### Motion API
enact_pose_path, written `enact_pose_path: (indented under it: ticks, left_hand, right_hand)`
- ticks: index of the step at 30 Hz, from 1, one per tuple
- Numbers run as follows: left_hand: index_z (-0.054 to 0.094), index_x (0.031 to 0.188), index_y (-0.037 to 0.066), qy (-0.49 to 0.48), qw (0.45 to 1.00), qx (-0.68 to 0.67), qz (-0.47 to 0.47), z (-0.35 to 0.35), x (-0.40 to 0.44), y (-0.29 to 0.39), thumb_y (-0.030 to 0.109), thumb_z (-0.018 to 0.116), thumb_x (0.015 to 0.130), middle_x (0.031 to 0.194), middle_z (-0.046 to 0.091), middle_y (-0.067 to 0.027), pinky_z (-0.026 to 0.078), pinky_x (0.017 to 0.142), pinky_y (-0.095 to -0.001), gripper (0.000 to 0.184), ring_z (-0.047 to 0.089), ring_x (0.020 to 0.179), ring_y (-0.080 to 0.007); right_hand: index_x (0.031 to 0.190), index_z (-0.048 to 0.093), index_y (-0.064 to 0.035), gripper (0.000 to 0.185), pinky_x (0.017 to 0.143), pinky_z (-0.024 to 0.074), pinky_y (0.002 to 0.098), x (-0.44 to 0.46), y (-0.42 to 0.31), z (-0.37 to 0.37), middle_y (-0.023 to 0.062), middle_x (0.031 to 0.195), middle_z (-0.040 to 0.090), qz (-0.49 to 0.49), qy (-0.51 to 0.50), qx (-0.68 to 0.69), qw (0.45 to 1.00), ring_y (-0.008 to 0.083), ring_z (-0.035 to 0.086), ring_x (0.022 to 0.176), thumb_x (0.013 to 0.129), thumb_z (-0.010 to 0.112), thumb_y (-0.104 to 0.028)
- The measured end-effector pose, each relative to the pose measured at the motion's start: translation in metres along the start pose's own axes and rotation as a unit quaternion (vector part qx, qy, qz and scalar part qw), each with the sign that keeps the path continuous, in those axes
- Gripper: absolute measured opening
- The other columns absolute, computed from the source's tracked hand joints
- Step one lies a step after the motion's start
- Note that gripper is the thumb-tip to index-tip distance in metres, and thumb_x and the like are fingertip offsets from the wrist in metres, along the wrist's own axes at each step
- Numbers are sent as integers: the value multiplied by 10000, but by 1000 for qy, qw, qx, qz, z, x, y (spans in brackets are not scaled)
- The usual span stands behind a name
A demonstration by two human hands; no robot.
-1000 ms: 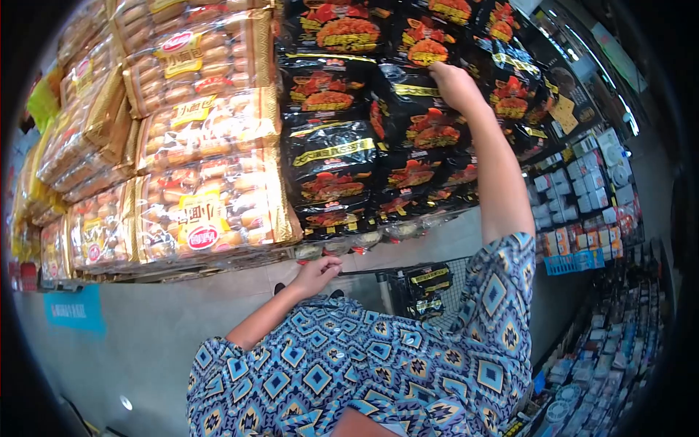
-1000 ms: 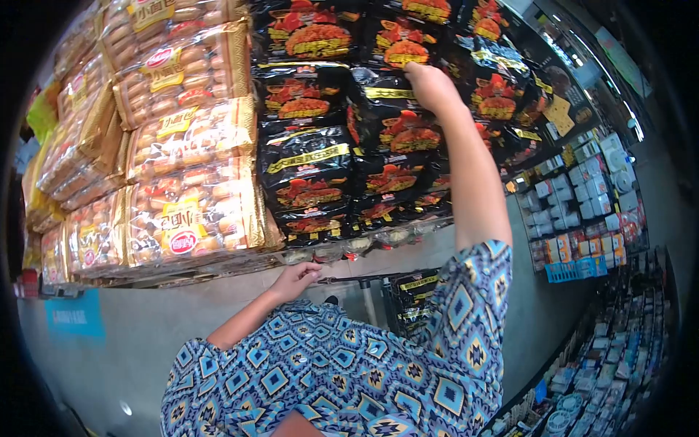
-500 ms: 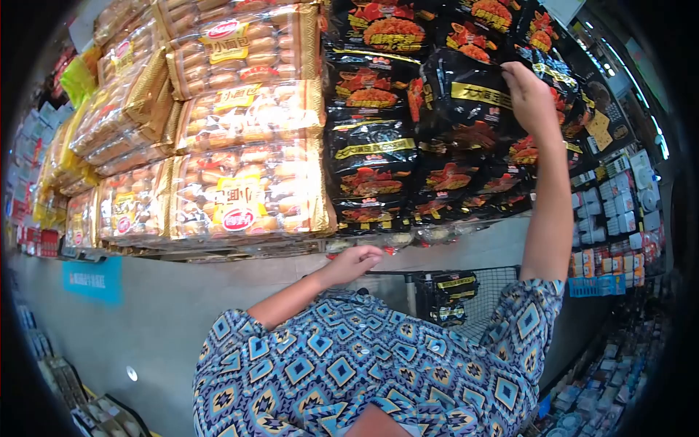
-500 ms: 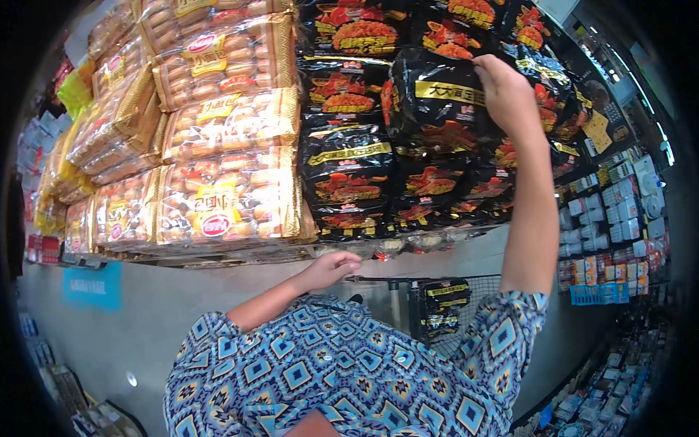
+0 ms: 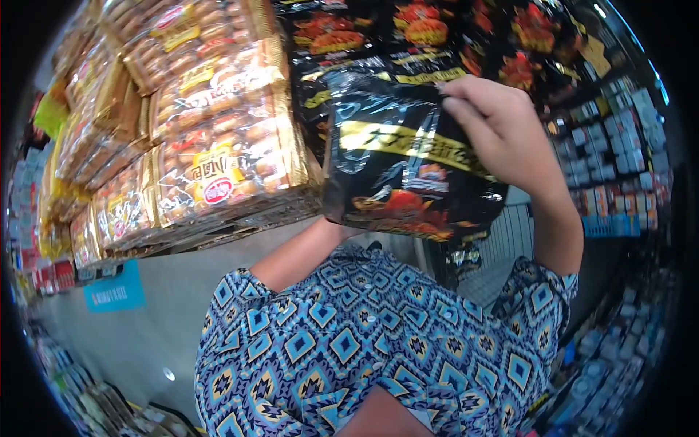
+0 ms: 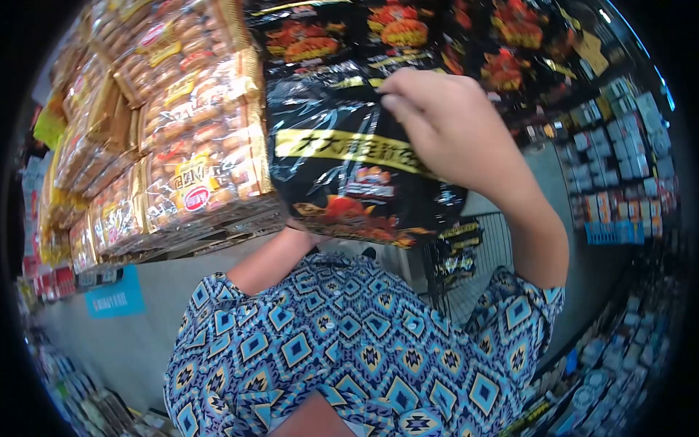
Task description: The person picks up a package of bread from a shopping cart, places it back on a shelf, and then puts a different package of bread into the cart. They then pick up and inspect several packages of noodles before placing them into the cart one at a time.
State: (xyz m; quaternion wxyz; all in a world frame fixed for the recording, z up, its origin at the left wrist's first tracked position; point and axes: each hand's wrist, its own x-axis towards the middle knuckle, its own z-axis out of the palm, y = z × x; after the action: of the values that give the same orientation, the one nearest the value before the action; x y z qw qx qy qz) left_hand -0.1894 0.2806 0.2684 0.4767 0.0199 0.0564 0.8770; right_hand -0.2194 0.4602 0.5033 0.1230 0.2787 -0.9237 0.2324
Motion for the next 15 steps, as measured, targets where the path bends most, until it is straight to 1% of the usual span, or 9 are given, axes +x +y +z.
enact_pose_path:
  ticks: [3,5,6,7,8,9,10,12,15]
  left_hand:
    - [406,1435,96,-15,998,-66,-2,3,2,-9,427,298,1022,1458,437,-134,346,1116,-509,540,458,1310,-298]
    - [414,1427,95,65,997,-41,-10,6,0,-10,430,305,1021,1444,450,-141,364,1094,-539,538,475,1293,-309]
    - [414,1427,95,68,997,-39,-16,9,-1,-9,430,305,1021,1444,450,-141,364,1094,-539,538,475,1293,-309]
    - [414,1428,97,38,999,-39,-6,14,-1,-8,431,310,1022,1442,453,-145,370,1087,-546,536,479,1289,-315]
    - [413,1429,99,7,999,-35,8,16,7,-14,431,314,1022,1439,455,-149,376,1080,-552,535,484,1284,-321]
    - [414,1430,102,6,996,-88,-5,18,5,-14,438,336,1018,1433,460,-155,392,1067,-556,536,494,1274,-329]
    - [414,1430,102,10,996,-87,-7,16,3,-13,438,336,1018,1433,460,-155,392,1067,-556,536,494,1274,-329]
    - [376,1448,81,9,998,-57,13,7,0,-16,433,334,1021,1445,443,-164,400,1070,-538,555,486,1284,-328]
    - [366,1452,69,24,999,-14,27,2,2,-18,424,339,1022,1443,445,-171,411,1065,-529,558,492,1280,-328]
  right_hand:
    - [933,633,22,155,701,500,412,-11,3,14,202,810,640,35,-36,24,998,378,631,802,882,601,-121]
    - [944,638,25,171,704,501,405,-15,13,19,204,816,643,50,-53,21,997,373,633,803,885,603,-131]
    - [960,643,26,196,705,502,393,-17,20,22,199,818,647,71,-87,60,992,352,640,794,885,616,-153]
    - [976,649,27,223,705,502,380,-18,25,24,195,820,652,90,-120,98,984,331,647,785,884,628,-175]
    - [976,649,27,223,705,502,380,-25,36,21,195,820,652,89,-115,100,984,331,647,785,884,628,-175]
    - [985,653,27,242,702,500,370,-24,37,22,187,814,655,85,-135,114,981,309,649,774,878,645,-190]
    - [994,657,27,262,698,497,360,-22,38,23,179,809,658,79,-156,128,976,287,652,763,872,661,-205]
    - [969,662,29,263,673,488,350,-26,41,27,166,782,653,64,-141,148,977,256,634,716,861,677,-210]
    - [952,666,32,247,639,472,342,-26,42,22,158,746,633,77,-192,127,970,235,595,665,860,677,-197]
